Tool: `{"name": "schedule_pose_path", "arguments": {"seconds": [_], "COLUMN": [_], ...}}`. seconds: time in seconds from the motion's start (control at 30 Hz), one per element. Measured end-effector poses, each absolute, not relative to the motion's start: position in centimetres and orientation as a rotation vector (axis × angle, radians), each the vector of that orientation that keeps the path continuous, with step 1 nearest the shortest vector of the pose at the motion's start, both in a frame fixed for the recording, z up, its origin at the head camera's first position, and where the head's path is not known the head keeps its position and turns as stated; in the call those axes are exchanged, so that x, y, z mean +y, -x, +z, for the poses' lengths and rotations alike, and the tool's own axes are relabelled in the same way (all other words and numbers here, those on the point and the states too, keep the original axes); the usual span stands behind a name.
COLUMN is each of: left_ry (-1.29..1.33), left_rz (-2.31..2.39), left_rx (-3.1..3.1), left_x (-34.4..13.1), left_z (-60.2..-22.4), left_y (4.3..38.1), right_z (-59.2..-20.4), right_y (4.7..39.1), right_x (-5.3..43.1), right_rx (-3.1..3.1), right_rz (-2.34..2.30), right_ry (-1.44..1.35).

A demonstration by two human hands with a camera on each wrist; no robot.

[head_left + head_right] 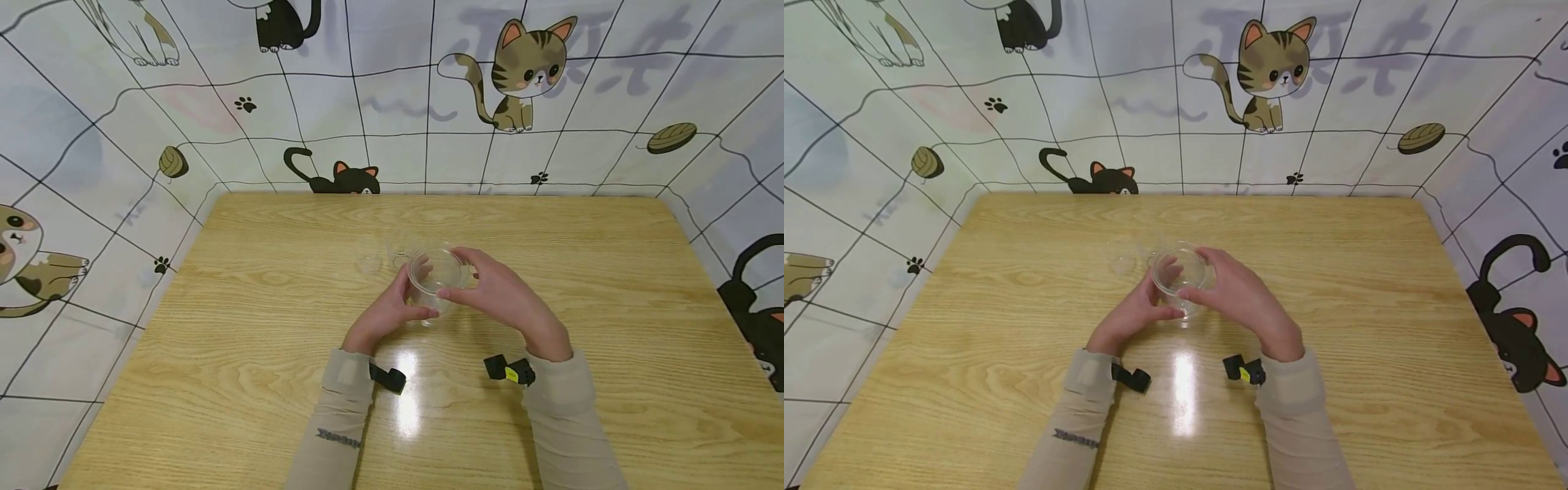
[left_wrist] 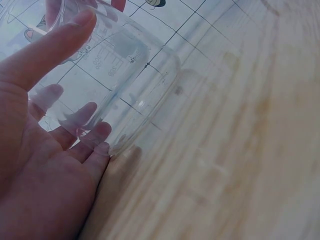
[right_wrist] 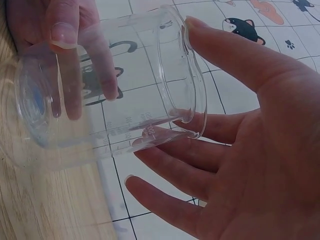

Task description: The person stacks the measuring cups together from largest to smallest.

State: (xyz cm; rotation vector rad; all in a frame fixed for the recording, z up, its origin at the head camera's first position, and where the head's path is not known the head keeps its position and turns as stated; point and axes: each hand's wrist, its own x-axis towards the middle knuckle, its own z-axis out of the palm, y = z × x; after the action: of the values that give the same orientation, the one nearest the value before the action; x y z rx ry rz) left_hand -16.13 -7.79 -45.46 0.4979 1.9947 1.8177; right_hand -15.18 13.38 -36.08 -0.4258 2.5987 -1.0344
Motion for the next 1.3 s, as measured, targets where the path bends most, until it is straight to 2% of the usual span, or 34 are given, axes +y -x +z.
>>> {"name": "schedule_pose_path", "arguments": {"seconds": [0.23,0.43,0.77,1.3], "left_ry": [-0.466,-0.477,-0.476,-0.468], "left_rz": [1.801,1.823,1.824,1.814], "left_rx": [1.981,2.023,2.034,1.959], "left_x": [-7.8,-7.8,-7.8,-7.9], "left_z": [-44.9,-46.4,-46.4,-43.8], "left_y": [15.9,16.3,16.3,15.7], "right_z": [-36.1,-36.1,-35.7,-35.8], "right_y": [15.2,15.2,15.1,15.3], "right_x": [13.5,13.5,13.6,14.5], "right_rx": [2.587,2.591,2.625,2.617], "right_rz": [-1.041,-1.027,-0.968,-1.064], "right_ry": [0.414,0.415,0.469,0.487]}}
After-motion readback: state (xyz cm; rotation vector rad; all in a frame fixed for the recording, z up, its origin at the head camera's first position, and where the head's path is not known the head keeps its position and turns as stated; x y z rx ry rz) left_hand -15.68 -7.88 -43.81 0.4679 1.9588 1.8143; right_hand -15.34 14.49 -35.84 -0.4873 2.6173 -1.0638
